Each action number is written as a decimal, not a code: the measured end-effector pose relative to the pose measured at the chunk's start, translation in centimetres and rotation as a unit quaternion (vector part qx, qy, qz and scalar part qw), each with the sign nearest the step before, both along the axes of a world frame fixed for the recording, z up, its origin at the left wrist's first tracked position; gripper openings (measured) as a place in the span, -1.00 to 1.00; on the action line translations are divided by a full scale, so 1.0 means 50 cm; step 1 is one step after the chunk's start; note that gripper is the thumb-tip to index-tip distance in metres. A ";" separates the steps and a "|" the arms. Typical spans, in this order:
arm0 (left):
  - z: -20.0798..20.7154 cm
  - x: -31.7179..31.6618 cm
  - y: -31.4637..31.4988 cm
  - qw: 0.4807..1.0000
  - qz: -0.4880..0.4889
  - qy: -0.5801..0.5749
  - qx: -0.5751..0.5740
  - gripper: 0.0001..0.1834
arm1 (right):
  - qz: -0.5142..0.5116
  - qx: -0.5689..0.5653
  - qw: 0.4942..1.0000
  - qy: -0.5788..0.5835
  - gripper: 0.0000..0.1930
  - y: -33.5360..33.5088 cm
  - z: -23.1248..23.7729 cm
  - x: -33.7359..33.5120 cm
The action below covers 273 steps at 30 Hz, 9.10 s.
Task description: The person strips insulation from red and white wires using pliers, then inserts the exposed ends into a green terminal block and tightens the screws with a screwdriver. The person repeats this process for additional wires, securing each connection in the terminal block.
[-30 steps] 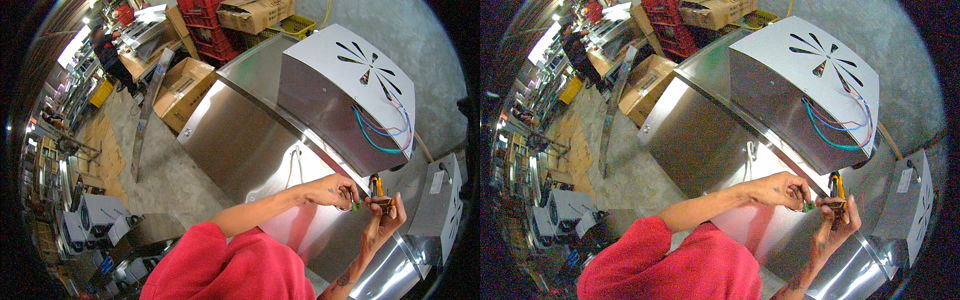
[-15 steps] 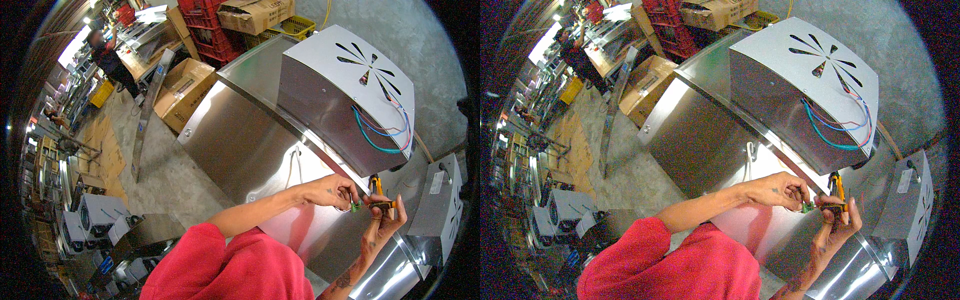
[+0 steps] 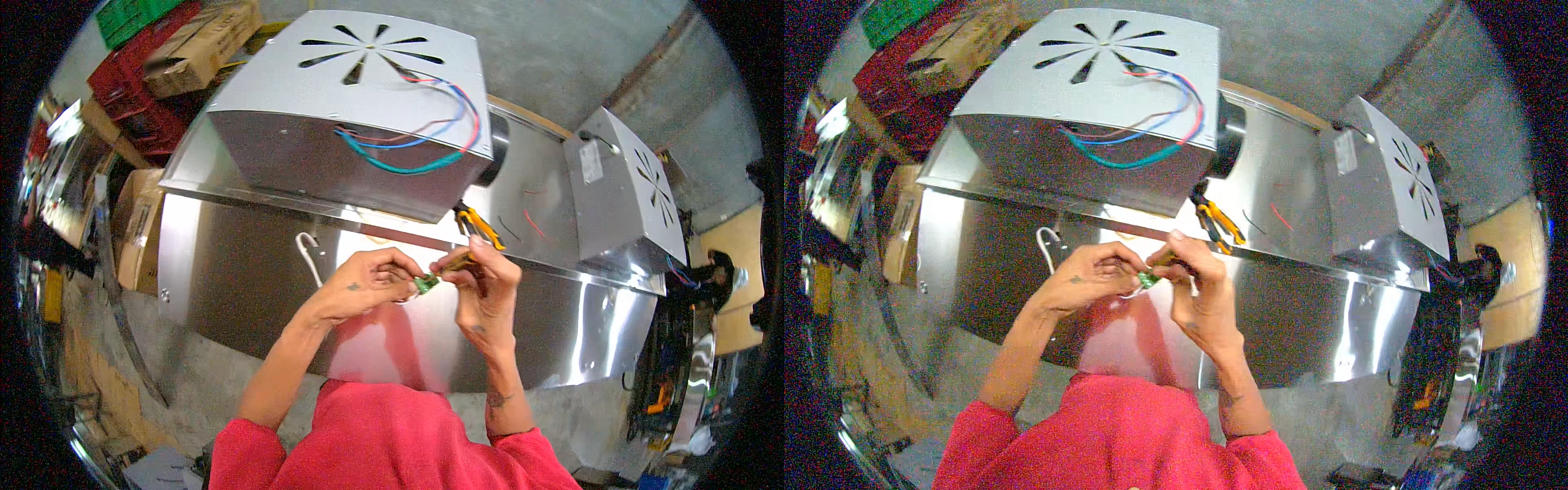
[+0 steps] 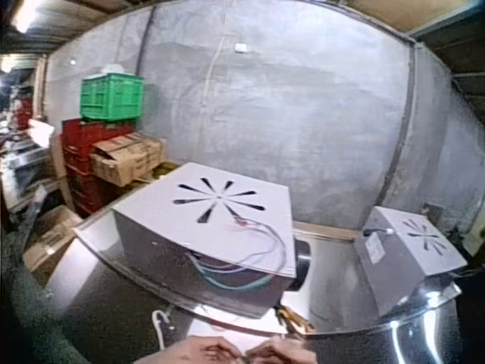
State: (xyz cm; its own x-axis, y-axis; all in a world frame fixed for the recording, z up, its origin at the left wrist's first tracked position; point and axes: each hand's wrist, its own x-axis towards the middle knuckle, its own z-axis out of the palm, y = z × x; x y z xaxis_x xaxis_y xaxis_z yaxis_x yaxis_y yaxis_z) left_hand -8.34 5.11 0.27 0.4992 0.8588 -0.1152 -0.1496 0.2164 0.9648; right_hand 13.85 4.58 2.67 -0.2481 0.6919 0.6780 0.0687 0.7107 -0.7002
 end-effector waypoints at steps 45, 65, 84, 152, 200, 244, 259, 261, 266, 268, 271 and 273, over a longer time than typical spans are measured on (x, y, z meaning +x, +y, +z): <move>0.038 0.000 -0.017 0.977 0.146 0.116 0.101 -0.78 | -0.093 -0.401 0.901 0.136 -0.41 -0.011 -0.036 -0.047; 0.048 -0.004 -0.012 0.980 0.127 0.127 0.083 -0.81 | -0.077 -0.439 0.879 0.168 -0.41 -0.014 -0.035 -0.051; 0.037 0.009 -0.010 0.972 0.138 0.147 0.117 -0.82 | -0.116 -0.371 0.916 0.100 -0.37 -0.007 -0.026 -0.049; -0.027 0.024 0.029 0.988 0.083 -0.031 0.124 -0.54 | -0.167 -0.288 0.940 0.073 -0.36 -0.012 0.126 -0.045; -0.030 0.036 0.021 0.984 0.077 -0.044 0.151 -0.51 | -0.220 -0.249 0.934 0.133 -0.46 -0.010 0.119 -0.059; -0.006 0.028 0.037 0.974 0.090 0.020 0.208 -0.57 | -0.123 -0.106 0.987 0.021 -0.39 0.037 0.038 -0.048; 0.026 0.027 0.039 0.980 0.118 0.001 0.159 -0.55 | -0.176 -0.018 0.983 0.043 -0.40 0.085 0.124 -0.041; 0.021 0.034 0.036 0.982 0.117 -0.012 0.147 -0.54 | -0.220 0.037 0.973 0.056 -0.40 0.115 0.167 -0.040; 0.024 0.036 0.041 0.983 0.101 0.018 0.155 -0.52 | -0.226 0.070 0.970 0.050 -0.41 0.185 0.211 -0.029; 0.018 0.036 0.043 0.983 0.087 0.019 0.163 -0.51 | -0.275 0.076 0.958 0.017 -0.41 0.202 0.200 -0.020; 0.020 0.034 0.041 0.985 0.086 0.016 0.150 -0.51 | -0.298 0.113 0.948 -0.017 -0.41 0.221 0.188 -0.028; 0.013 0.036 0.042 0.986 0.085 -0.001 0.140 -0.51 | -0.259 0.105 0.960 0.016 -0.42 0.234 0.169 -0.029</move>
State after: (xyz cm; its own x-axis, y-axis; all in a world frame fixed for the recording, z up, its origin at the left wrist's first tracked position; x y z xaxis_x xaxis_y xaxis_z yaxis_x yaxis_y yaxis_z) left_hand -6.56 7.21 0.91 0.3450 0.9281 0.1397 -0.1624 -0.0875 0.9828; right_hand 12.41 16.27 11.13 0.1154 0.5641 0.8176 0.4320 0.7127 -0.5527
